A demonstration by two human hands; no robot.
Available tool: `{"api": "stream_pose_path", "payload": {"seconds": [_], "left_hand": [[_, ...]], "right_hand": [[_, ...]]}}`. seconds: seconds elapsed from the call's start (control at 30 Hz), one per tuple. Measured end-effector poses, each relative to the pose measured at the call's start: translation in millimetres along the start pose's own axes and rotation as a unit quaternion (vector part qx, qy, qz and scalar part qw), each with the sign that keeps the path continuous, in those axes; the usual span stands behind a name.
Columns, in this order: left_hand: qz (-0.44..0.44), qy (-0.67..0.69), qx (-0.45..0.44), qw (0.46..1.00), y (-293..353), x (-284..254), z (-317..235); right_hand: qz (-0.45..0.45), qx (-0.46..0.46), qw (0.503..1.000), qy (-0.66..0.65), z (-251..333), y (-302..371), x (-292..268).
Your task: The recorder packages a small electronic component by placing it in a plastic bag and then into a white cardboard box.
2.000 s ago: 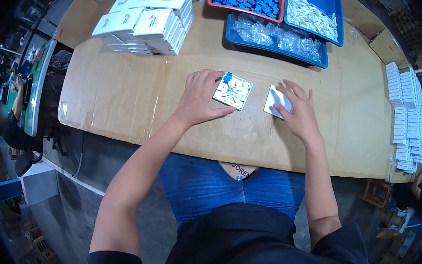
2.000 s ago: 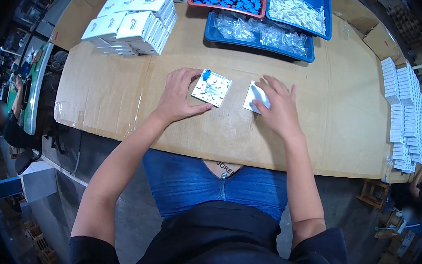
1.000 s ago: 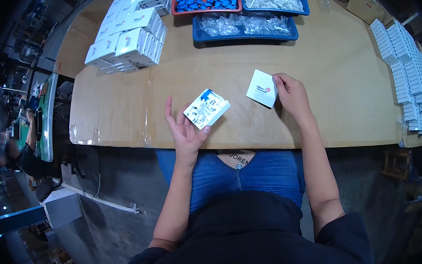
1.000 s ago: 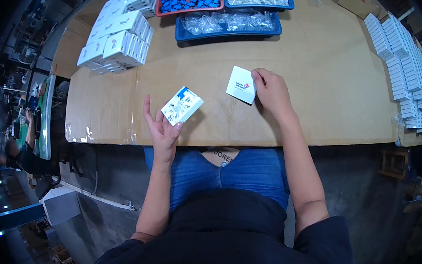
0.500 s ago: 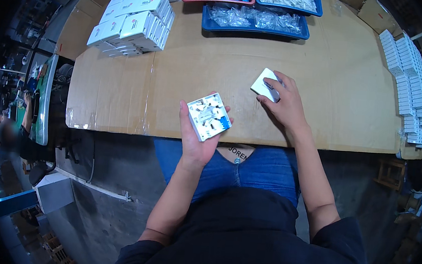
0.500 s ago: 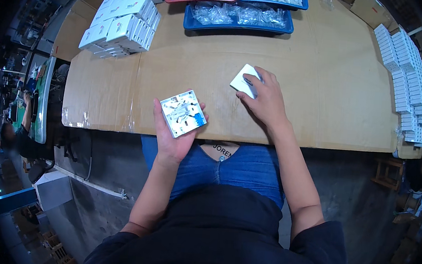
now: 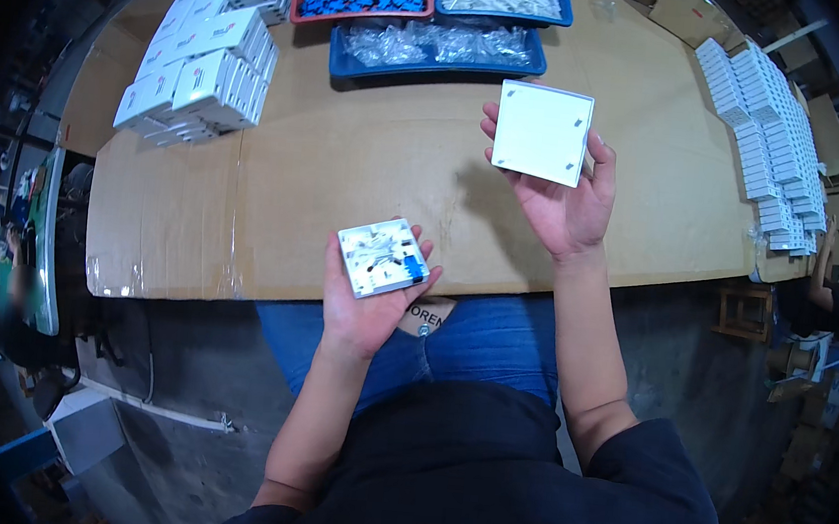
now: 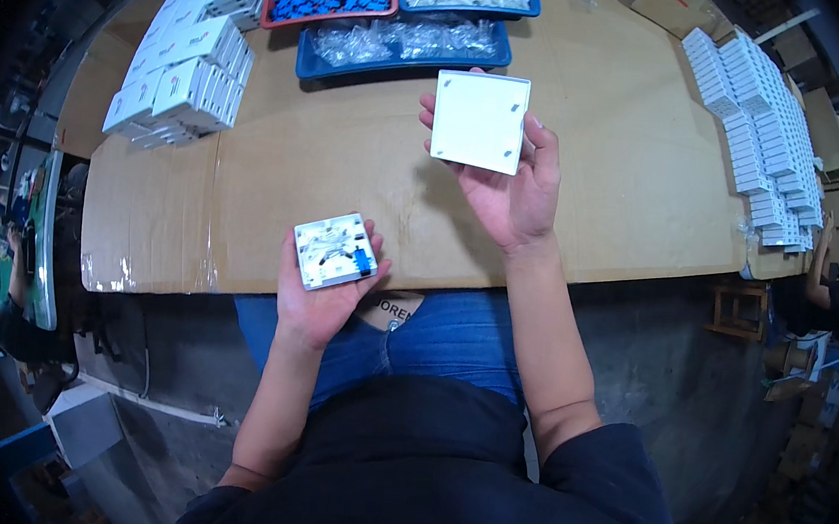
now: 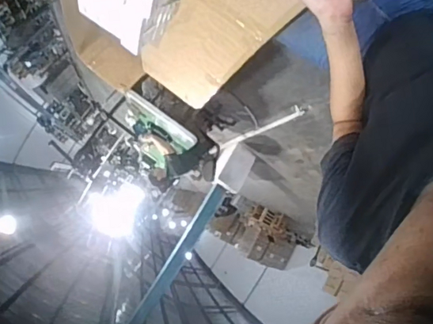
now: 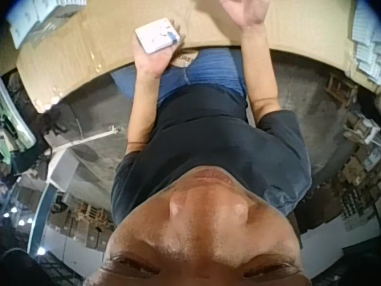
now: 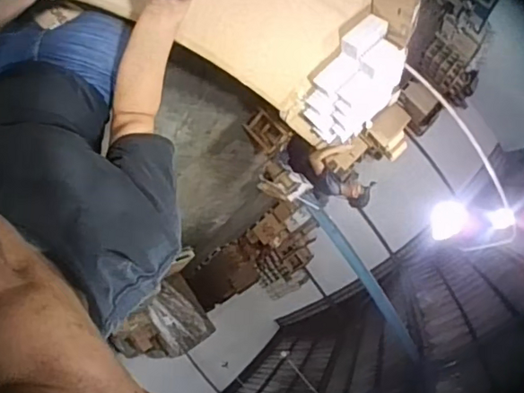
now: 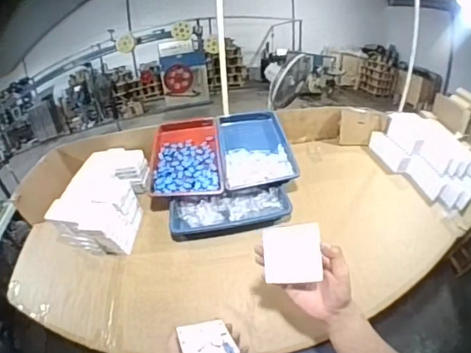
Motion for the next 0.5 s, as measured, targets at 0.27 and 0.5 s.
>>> {"api": "stream_pose_path", "payload": {"seconds": [0.27, 0.5], "left_hand": [[0.016, -0.050, -0.027, 0.998, -4, 14, 15], [0.017, -0.042, -0.045, 0.998, -4, 10, 23]], "right_hand": [[-0.031, 0.110, 0.984, 0.133, -54, 27, -25], [0.067, 0.127, 0.883, 0.447, -74, 30, -24]]}}
Point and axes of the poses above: each hand's wrist, its own y-axis away from the middle knuckle, its own x-axis out of the palm, z = x × y, the point moved 4 cm from there along -y, towards the middle knuckle, and after that the axes turned 11 degrees about -y, right-handed, at the moved point
